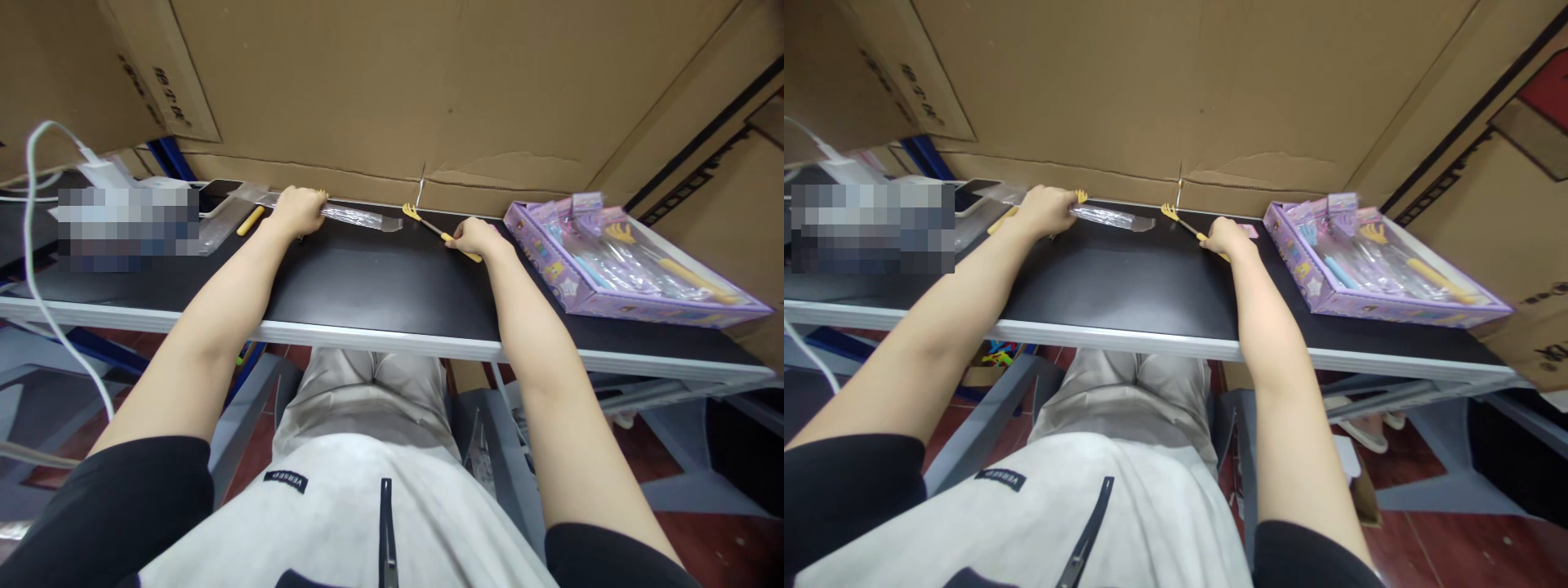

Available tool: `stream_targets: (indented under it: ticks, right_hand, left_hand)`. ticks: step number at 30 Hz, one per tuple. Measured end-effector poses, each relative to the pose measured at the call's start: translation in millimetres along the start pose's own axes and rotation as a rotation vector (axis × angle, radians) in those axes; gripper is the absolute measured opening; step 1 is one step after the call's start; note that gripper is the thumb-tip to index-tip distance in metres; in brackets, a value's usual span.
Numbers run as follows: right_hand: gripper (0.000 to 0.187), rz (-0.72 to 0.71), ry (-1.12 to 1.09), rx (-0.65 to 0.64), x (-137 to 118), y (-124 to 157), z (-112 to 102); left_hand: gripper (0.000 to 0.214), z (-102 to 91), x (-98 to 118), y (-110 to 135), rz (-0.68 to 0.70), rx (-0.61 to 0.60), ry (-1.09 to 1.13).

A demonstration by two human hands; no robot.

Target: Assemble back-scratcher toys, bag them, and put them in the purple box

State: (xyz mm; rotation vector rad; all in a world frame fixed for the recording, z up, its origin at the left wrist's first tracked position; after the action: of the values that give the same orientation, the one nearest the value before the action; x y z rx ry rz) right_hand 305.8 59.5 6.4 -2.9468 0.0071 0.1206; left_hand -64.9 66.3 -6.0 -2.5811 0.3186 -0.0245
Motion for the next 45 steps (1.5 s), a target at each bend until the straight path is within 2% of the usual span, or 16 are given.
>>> stream_targets:
  ticks: [4, 8, 12, 16, 19, 22, 27, 33, 37, 45]
  right_hand:
    - [0.022, 0.038, -0.075, 0.049, 4, -2, 2]
    - [0.025, 0.056, -0.105, 0.103, 9, -4, -7]
    - [0.030, -0.005, -0.175, 0.148, 18, -6, -21]
    - [0.043, -0.079, -0.234, 0.185, 24, -5, -33]
    - [0.046, -0.127, -0.261, 0.142, 22, -1, -39]
    - [0.040, -0.165, -0.292, 0.076, 20, 4, -45]
    - [0.032, -0.158, -0.318, 0.064, 19, 9, -51]
    - [0.034, -0.158, -0.312, 0.067, 13, 14, -53]
    - [0.039, -0.177, -0.308, 0.072, 6, 14, -50]
    - [0.042, -0.346, -0.451, 0.093, -3, 2, -32]
  left_hand:
    - [0.033, 1.3, -1, -1, 0.018, 0.006, 0.007]
    - [0.034, 2.8, -2, -1, -0.009, -0.029, -0.027]
    - [0.036, 2.4, -3, 0, -0.029, -0.020, -0.003]
    - [0.034, 3.3, -4, 0, -0.026, -0.005, -0.009]
    - [0.032, 4.6, -5, 0, -0.025, 0.005, 0.014]
    - [0.031, 5.3, -6, -1, -0.024, 0.010, 0.037]
    - [0.035, 5.5, -7, 0, -0.057, -0.016, 0.022]
    - [0.034, 7.0, -6, -1, -0.022, 0.008, 0.033]
    - [0.031, 5.7, -1, -1, 0.001, -0.024, 0.019]
    - [0.036, -3.9, 15, 3, 0.011, -0.070, -0.024]
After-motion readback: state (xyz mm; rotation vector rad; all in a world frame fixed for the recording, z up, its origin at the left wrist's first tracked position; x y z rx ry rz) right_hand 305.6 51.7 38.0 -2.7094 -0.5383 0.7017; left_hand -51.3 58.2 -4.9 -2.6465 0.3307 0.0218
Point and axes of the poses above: each hand's wrist, its own y-axis away from the middle knuckle, its own z-axis out of the palm, x = y × z, the point moved 3 cm from there along -y, towards the middle knuckle, and after that the axes turned 8 degrees about x, right-handed, at the moved point
